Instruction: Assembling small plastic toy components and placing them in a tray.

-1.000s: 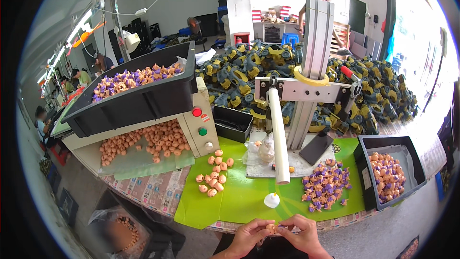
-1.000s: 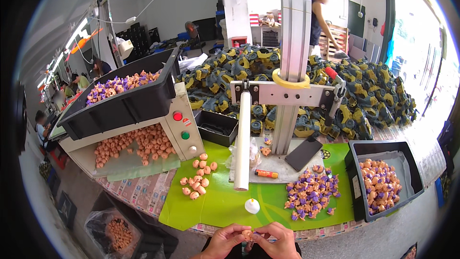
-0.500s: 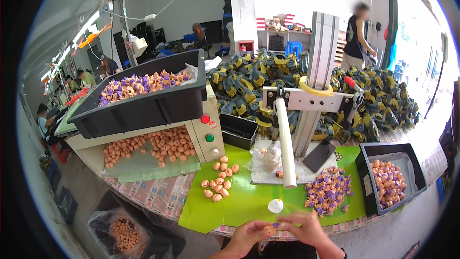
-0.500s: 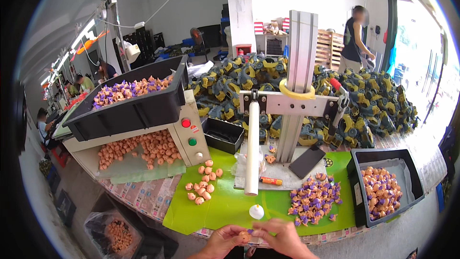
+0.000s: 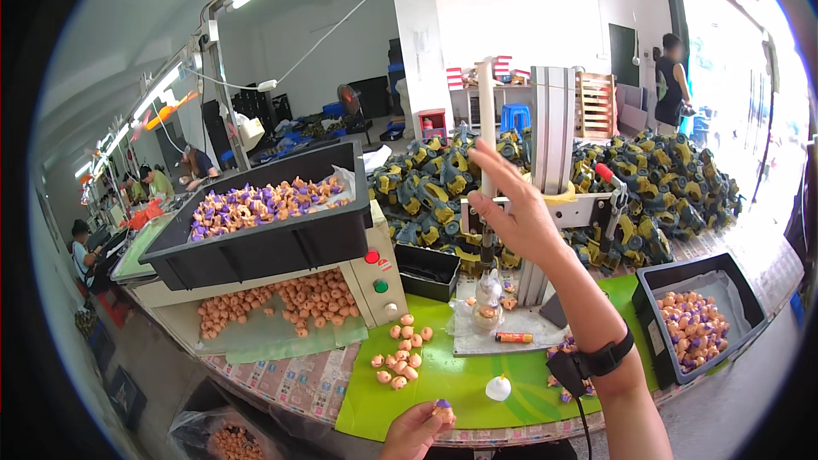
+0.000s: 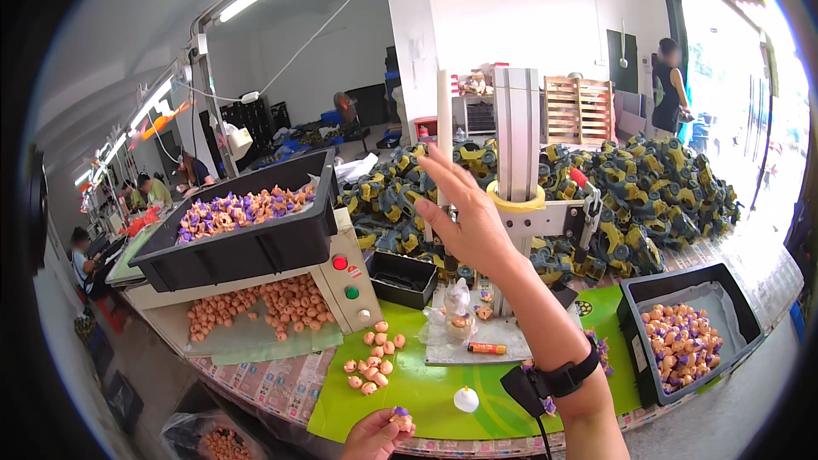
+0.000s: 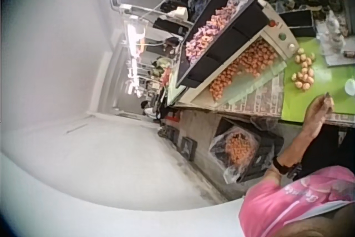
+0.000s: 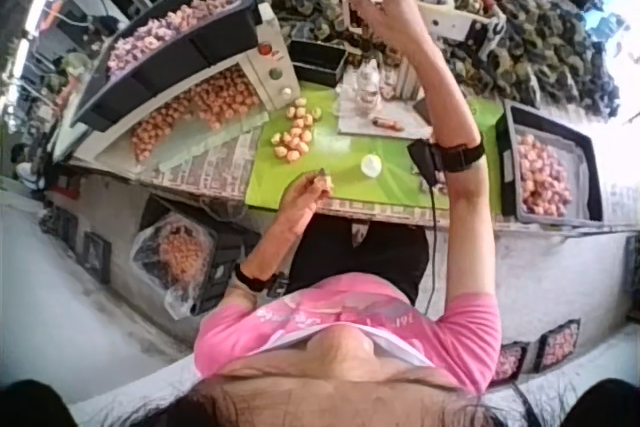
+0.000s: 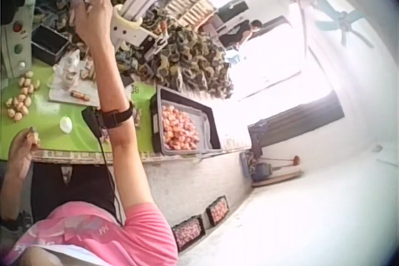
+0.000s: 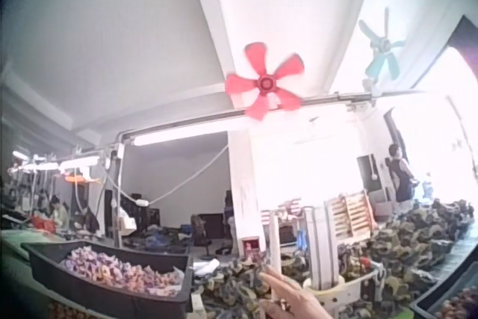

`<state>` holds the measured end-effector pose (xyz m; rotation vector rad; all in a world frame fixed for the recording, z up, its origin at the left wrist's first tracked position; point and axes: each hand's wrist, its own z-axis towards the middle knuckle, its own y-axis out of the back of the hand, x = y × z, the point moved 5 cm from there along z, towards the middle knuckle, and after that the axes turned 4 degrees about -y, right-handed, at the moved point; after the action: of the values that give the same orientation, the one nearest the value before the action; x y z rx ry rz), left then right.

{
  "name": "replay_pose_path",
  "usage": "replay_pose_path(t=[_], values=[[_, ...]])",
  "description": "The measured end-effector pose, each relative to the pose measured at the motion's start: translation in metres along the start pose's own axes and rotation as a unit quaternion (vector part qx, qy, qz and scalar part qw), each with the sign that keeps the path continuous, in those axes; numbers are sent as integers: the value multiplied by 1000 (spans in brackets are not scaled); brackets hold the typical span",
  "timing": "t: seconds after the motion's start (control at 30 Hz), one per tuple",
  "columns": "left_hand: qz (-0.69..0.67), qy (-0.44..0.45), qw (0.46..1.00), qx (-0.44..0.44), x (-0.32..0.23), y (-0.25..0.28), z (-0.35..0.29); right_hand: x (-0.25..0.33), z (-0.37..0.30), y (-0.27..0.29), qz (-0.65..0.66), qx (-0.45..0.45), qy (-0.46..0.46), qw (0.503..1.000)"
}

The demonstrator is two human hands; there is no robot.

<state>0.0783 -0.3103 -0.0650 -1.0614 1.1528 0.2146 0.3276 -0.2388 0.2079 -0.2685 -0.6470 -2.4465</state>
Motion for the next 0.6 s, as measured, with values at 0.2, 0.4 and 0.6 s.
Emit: replay_pose_path(t=[0.2,0.4,0.6], values=[[8,-49,998,-41,-6,40,-9,-45,-75,-14,56,-43,-171,983],[33,2,997,-68,-22,44,2,-100,-198,-70,-123,298,-191,927],[-21,4,1000,-5,-19,18,47,-106,-225,-88,-102,209,-87,969]])
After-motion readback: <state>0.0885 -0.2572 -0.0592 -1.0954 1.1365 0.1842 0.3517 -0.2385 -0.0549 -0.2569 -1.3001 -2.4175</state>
